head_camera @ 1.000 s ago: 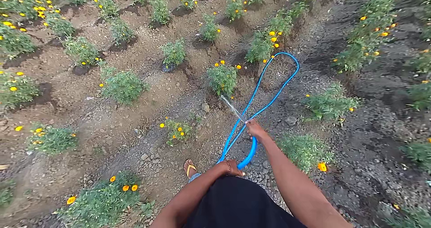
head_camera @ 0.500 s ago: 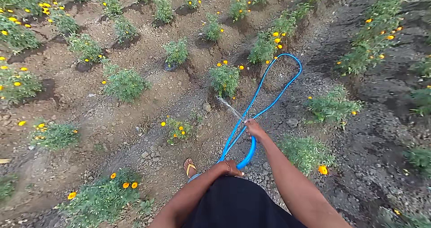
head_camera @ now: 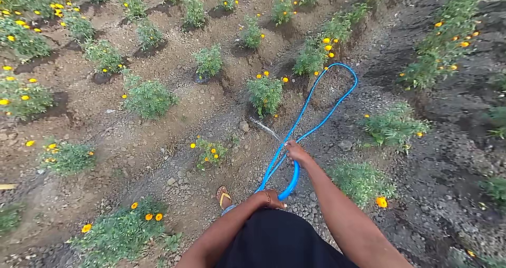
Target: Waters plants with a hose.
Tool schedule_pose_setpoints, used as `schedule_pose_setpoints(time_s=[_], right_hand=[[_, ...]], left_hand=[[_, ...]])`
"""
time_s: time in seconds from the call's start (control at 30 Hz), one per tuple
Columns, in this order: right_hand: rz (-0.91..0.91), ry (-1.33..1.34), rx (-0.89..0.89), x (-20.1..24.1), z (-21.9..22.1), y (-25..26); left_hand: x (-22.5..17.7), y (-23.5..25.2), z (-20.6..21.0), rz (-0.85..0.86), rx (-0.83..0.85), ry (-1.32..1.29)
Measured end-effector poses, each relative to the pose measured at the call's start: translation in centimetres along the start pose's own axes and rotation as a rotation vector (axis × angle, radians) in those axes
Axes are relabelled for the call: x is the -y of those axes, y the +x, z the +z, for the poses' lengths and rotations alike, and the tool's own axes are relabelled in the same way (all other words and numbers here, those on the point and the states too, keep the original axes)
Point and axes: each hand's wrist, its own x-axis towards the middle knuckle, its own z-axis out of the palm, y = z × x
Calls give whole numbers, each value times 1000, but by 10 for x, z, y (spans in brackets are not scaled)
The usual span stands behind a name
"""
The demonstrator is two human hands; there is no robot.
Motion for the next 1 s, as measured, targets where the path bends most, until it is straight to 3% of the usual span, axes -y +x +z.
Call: schedule_pose_setpoints(time_s=[0.4, 1.0], right_hand=[[-21, 35, -17, 0, -2, -2], [-116, 54, -193, 10, -14, -4]], left_hand=[[2, 11, 2, -3, 2, -19], [-1, 14, -7, -34, -37, -69]])
